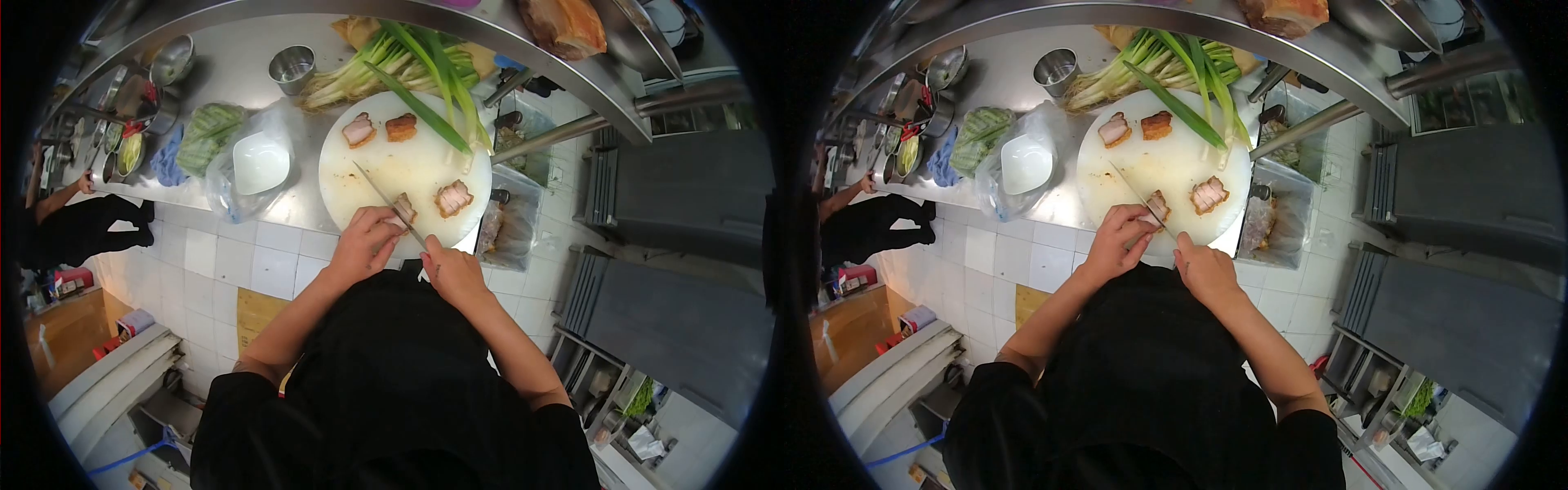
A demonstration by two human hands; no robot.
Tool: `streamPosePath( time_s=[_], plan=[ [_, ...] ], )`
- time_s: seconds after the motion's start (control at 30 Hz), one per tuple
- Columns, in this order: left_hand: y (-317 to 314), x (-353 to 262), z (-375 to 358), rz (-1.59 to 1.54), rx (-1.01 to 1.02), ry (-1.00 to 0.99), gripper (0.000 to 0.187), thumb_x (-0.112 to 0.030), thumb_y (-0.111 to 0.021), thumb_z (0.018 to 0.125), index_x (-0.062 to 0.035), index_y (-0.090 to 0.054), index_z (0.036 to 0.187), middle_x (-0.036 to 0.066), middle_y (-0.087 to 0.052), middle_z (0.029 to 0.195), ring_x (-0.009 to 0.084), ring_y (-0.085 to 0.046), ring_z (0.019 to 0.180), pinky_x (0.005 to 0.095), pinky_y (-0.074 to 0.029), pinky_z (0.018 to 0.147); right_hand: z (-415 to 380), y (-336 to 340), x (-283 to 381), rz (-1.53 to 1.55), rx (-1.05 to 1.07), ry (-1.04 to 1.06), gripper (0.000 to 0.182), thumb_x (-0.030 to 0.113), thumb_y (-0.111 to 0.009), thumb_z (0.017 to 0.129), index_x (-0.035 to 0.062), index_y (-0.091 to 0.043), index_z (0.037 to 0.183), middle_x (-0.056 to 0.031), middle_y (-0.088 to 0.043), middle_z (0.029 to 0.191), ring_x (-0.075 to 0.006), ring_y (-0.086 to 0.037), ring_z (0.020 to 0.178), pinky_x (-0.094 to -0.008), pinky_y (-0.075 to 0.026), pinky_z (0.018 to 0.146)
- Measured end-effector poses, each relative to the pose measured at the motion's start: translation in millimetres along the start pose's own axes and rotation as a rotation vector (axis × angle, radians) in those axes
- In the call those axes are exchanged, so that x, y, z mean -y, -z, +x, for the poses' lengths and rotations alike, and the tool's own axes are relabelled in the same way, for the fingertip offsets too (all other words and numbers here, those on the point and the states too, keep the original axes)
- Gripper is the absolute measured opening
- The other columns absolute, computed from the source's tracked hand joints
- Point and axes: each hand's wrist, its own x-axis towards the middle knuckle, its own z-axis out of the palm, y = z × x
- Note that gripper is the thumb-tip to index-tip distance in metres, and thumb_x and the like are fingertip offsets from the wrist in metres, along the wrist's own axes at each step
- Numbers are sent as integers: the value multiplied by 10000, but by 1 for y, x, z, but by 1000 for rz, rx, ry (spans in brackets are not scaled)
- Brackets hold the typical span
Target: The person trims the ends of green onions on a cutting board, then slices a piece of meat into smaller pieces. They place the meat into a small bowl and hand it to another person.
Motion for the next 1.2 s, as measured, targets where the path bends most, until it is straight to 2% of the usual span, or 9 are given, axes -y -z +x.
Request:
streamPosePath(
  time_s=[0.13,0.23,0.43,0.57,0.8,0.93,1.07,1.13,1.2],
  plan=[
    [-2,-3,0,10,-34,12,237,-19,-815,884,-76,-788,1112,145,-677,1289,369,-650,1153,450,-551,988,-21,35,9,40,-64,35,178,210,-653,1078,69,-551,1113,-186,-738,765,-448,-736,713,-571,-572,634],
    [-1,-2,-4,12,-72,-13,238,-30,-831,888,-76,-780,1116,152,-675,1289,381,-648,1166,458,-548,992,-49,57,15,-10,-29,-24,187,220,-666,1075,73,-554,1103,-178,-742,776,-445,-732,702,-567,-574,626],
    [7,2,-6,23,-76,-52,231,-3,-820,878,-66,-764,1094,153,-665,1269,388,-643,1154,461,-548,980,-91,61,10,-91,127,-96,205,247,-666,1080,76,-556,1113,-174,-746,784,-437,-737,698,-555,-582,617],
    [6,6,-3,14,-30,-54,193,-18,-834,871,-69,-770,1046,137,-692,1238,375,-662,1133,459,-549,962,-102,55,10,-88,129,-91,197,253,-641,1096,79,-555,1126,-172,-744,780,-431,-739,695,-555,-583,619],
    [5,7,-2,-14,-31,-48,178,5,-795,874,-54,-778,1041,122,-690,1201,371,-662,1106,455,-559,938,-101,67,25,-111,178,-144,186,255,-607,1111,81,-550,1140,-187,-740,772,-447,-738,701,-576,-584,647],
    [6,4,-1,-19,-34,-39,173,8,-796,878,-51,-777,1041,124,-693,1193,368,-668,1103,454,-564,933,-66,56,36,-131,186,-152,184,254,-594,1113,80,-546,1147,-199,-739,769,-449,-745,725,-584,-582,661],
    [2,3,-2,-16,-61,-23,156,10,-795,888,-50,-777,1031,128,-695,1193,371,-672,1109,455,-566,934,-10,-10,16,-17,24,-74,177,227,-612,1103,73,-544,1155,-203,-745,784,-441,-754,749,-572,-583,667],
    [2,1,-4,-11,-67,-5,143,13,-793,893,-53,-779,1019,128,-696,1198,371,-677,1106,451,-567,931,-5,-9,16,2,-9,-41,190,231,-629,1098,68,-549,1153,-198,-751,794,-442,-754,749,-567,-583,665],
    [-3,9,-13,-16,-53,6,223,-24,-826,893,-50,-755,1103,156,-673,1282,379,-663,1150,456,-560,970,-13,7,15,23,-24,-19,207,238,-653,1091,62,-558,1143,-192,-760,805,-446,-752,743,-563,-584,660]
  ],
)
